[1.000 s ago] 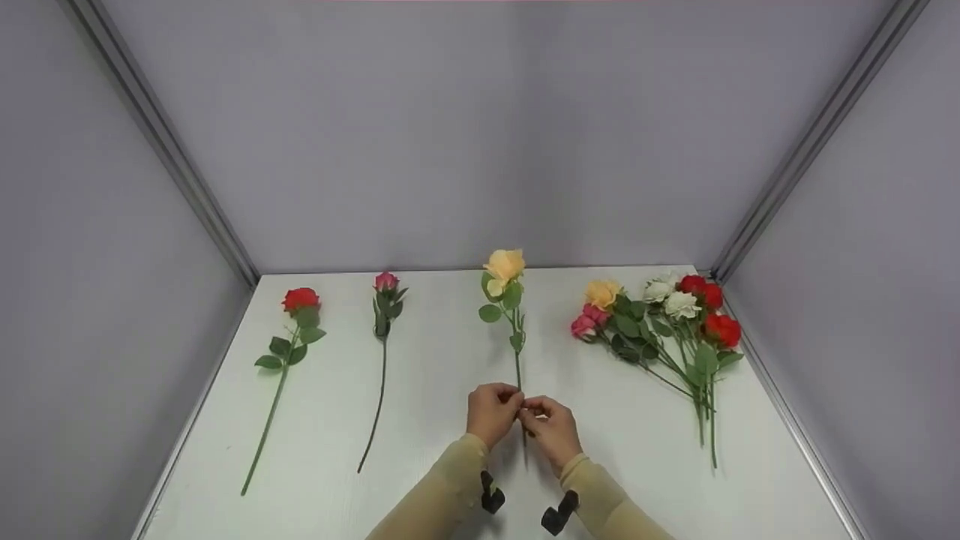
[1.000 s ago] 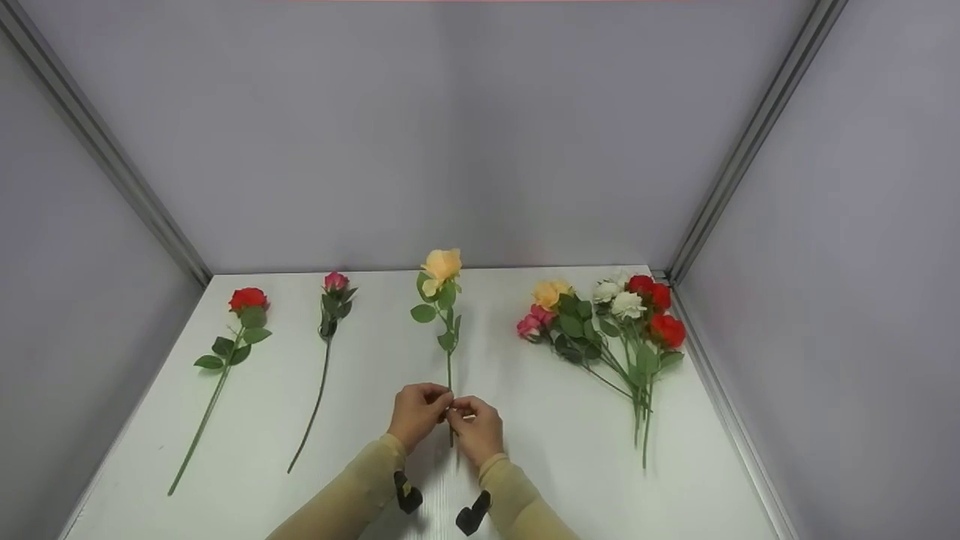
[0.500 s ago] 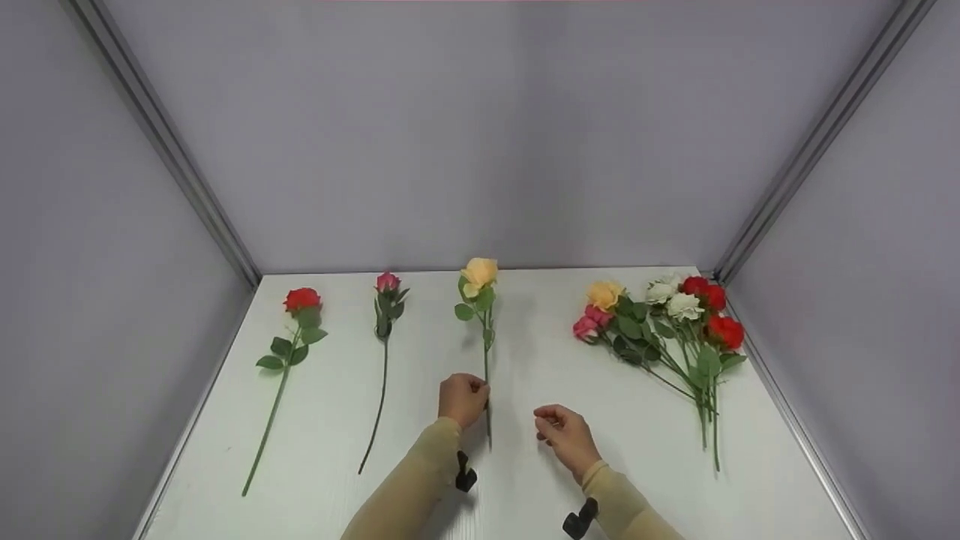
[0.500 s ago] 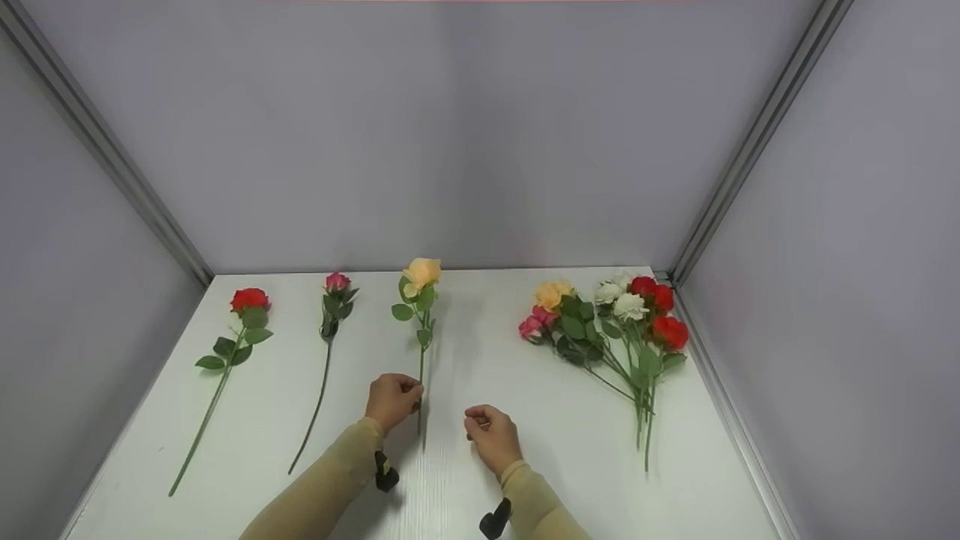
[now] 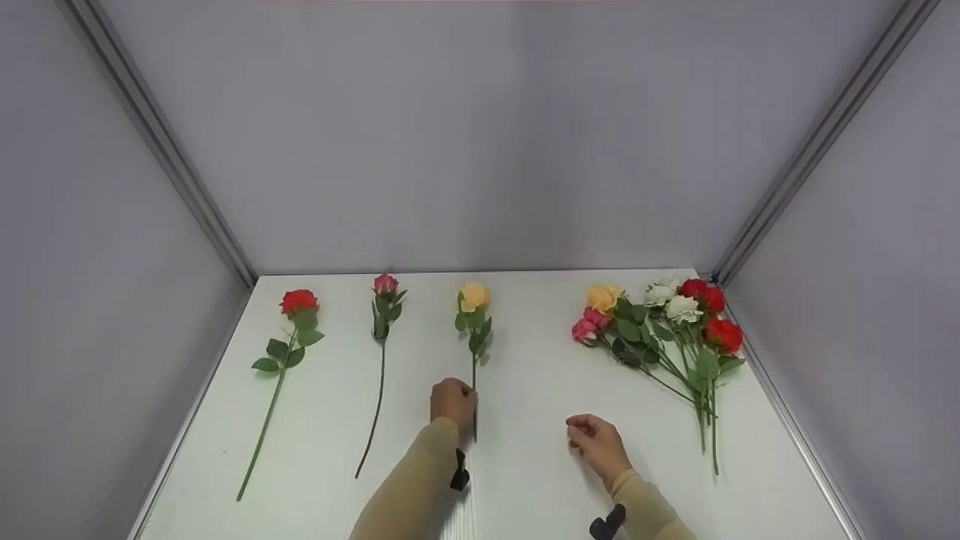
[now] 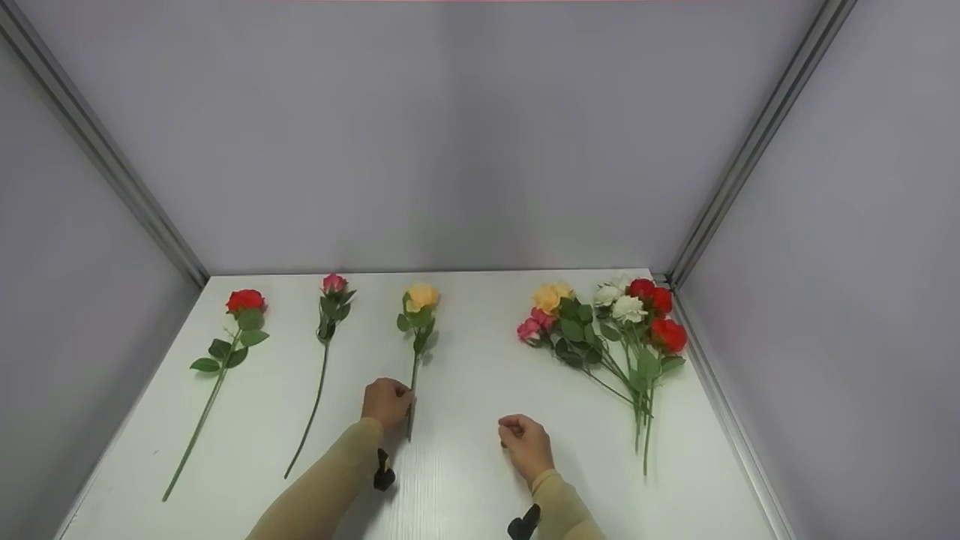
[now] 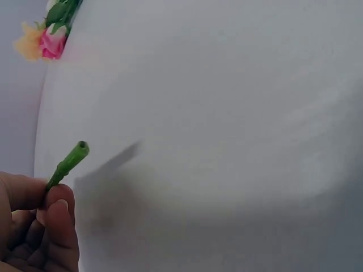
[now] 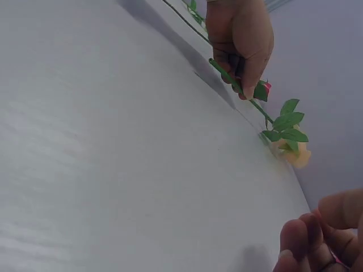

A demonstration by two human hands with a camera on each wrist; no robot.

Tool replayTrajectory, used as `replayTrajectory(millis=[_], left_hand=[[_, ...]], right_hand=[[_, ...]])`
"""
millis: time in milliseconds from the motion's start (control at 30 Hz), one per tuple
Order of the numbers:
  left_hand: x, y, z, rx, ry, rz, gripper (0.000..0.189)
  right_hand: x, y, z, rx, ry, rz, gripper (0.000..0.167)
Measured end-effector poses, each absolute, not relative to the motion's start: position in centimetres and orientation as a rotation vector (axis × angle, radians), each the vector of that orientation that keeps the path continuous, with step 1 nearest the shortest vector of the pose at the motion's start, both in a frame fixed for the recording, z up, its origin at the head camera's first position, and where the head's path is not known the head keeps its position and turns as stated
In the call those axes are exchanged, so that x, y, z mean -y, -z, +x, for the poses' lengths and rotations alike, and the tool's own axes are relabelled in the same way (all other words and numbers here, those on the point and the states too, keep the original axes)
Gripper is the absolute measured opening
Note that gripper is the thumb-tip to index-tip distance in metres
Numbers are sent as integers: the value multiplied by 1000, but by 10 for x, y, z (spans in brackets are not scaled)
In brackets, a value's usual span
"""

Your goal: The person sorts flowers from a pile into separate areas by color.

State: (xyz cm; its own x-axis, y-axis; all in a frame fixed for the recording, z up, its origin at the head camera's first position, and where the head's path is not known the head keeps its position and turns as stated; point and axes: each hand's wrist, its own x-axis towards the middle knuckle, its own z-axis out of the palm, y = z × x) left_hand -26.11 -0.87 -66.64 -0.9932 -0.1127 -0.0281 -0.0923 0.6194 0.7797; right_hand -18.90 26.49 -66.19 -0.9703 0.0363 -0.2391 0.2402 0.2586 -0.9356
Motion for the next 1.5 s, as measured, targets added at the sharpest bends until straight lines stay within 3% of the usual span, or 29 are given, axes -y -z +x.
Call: replayTrajectory(millis=[567,1167,1500], left_hand=[[3,678,-257,2793,1404,288,6],[12,683,-261,2782,1421,286,8],[12,679,-264,2810,1400,286,9]], right_hand=[[-295,657,-196,-2418,1754,347,19],[-437,611,-226,-2904,1296,376,33],[-509,616,-231,-2954,996,499,41]])
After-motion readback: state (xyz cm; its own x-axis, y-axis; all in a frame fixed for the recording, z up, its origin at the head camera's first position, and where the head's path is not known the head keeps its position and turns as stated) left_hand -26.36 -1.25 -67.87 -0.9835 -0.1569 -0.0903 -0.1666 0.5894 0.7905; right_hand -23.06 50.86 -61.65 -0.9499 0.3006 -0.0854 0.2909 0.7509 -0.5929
